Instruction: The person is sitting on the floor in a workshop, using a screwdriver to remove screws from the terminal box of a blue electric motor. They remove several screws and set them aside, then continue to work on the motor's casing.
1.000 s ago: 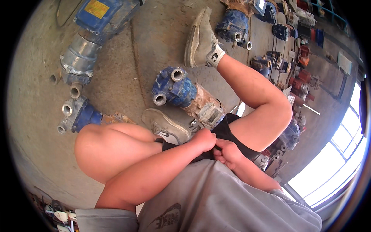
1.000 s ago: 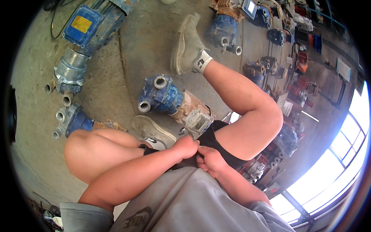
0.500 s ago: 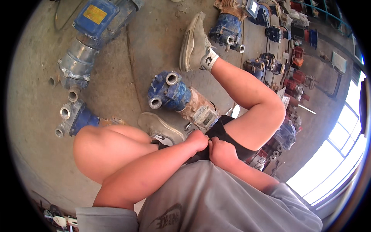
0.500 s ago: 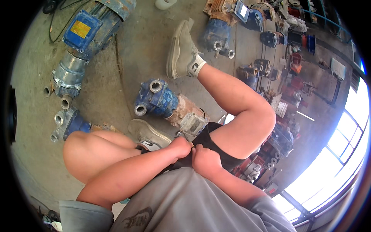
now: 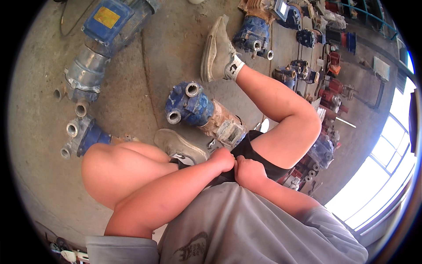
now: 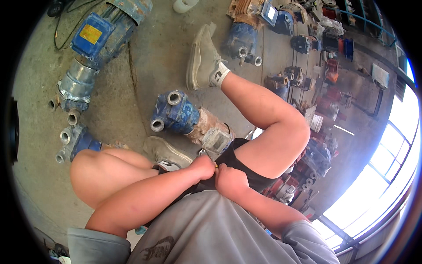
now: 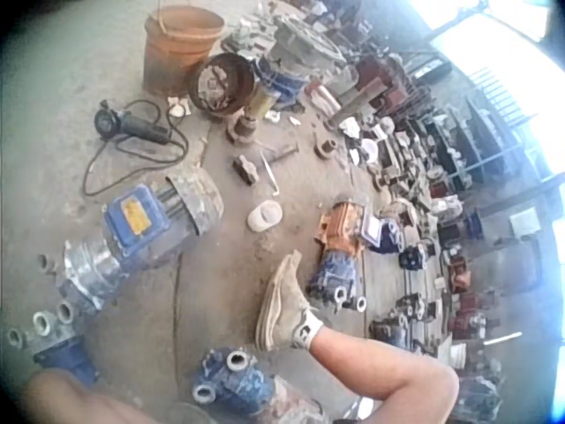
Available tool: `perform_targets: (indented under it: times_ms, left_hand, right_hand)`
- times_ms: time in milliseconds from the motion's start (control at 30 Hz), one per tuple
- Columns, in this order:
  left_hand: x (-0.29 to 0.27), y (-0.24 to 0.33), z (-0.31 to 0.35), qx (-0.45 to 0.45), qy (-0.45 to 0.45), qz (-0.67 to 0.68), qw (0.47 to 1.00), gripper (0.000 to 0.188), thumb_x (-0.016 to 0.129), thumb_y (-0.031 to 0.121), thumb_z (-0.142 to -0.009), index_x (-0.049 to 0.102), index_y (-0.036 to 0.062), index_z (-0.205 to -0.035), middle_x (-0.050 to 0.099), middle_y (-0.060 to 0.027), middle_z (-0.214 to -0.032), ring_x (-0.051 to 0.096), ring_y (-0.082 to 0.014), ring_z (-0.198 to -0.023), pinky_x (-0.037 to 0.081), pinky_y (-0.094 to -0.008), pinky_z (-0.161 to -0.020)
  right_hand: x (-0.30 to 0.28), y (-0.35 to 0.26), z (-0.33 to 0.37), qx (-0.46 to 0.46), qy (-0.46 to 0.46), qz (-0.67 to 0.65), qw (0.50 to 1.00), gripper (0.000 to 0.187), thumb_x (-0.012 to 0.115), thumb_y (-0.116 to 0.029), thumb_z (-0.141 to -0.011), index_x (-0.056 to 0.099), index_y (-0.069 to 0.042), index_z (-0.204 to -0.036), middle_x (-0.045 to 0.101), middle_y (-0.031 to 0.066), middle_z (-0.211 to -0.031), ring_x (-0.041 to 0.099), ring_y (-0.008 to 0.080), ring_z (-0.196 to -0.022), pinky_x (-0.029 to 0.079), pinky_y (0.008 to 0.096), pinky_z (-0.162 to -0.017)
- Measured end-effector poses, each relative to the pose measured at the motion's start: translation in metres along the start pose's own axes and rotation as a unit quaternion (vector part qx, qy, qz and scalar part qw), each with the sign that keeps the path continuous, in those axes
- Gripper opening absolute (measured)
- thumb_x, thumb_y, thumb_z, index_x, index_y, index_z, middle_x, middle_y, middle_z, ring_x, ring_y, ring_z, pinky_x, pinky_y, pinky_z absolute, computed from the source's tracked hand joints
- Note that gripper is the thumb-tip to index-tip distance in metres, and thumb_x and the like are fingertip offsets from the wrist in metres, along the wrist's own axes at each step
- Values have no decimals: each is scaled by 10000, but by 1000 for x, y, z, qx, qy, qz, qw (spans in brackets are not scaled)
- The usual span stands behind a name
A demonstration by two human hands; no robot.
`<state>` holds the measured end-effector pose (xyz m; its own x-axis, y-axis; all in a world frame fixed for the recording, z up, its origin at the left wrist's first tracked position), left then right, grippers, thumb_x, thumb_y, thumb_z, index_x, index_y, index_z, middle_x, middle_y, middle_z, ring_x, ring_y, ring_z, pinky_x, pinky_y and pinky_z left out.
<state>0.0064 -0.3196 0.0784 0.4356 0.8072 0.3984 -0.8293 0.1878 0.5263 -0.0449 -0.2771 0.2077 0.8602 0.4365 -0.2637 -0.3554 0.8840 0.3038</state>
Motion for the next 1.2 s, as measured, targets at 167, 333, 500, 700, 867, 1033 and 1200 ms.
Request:
perform_targets:
  times_ms: [167,333,500,700,867,1033,1200]
  left_hand:
    - [-3,25,62,197,106,-283,933,379,641,163,-882,684,-92,-1159,767,-176,-885,761,-305,-785,595,-434,-630]
    - [-17,36,108,221,220,-329,892,412,648,134,-818,674,-118,-1142,750,-135,-767,747,-247,-679,564,-393,-515]
    - [-27,40,132,265,213,-360,869,382,642,141,-813,684,-100,-1107,731,-109,-724,723,-217,-625,547,-358,-487]
    - [-33,40,141,293,259,-322,862,334,653,140,-796,685,-83,-1043,702,-94,-684,702,-214,-580,535,-351,-470]
    - [-36,41,149,306,228,-329,864,311,659,140,-785,681,-70,-1014,701,-93,-681,701,-204,-580,527,-343,-463]
    - [-38,42,157,309,231,-364,848,304,657,138,-787,679,-71,-1007,692,-86,-658,700,-196,-579,522,-338,-458]
    - [-36,37,158,310,246,-354,847,284,655,134,-787,688,-55,-996,693,-87,-658,698,-198,-574,521,-344,-455]
  right_hand:
    - [80,43,-36,-63,43,-454,888,387,390,-319,-1104,606,2,-1117,700,195,-797,681,352,-633,566,453,-630]
    - [40,44,-24,-158,142,-278,937,390,418,-345,-1095,544,-8,-1245,686,175,-774,688,354,-658,567,467,-618]
    - [11,20,-9,-27,64,-30,997,445,436,-372,-1083,564,-8,-1305,686,186,-987,727,336,-838,593,464,-685]
    - [33,26,-15,2,-15,-158,987,467,423,-381,-1092,562,-11,-1341,685,188,-1066,732,322,-894,594,450,-729]
    - [29,38,-16,-16,35,-363,931,450,450,-384,-1080,571,16,-1247,718,240,-941,743,330,-824,579,446,-736]
    - [11,23,1,-38,79,-71,994,415,453,-379,-1072,581,6,-1162,719,195,-827,709,359,-733,550,466,-671]
    - [36,35,-15,-9,43,-218,975,393,411,-372,-1091,593,-25,-1120,675,99,-717,638,276,-583,498,407,-539]
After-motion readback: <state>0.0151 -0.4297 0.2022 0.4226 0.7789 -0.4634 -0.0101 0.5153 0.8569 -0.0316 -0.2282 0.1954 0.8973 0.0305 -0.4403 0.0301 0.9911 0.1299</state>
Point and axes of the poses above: each hand's wrist, its own z-axis away from the middle knuckle, its own x-axis out of the palm, y = z × x, the point moved 3 cm from there along -z, towards the middle knuckle
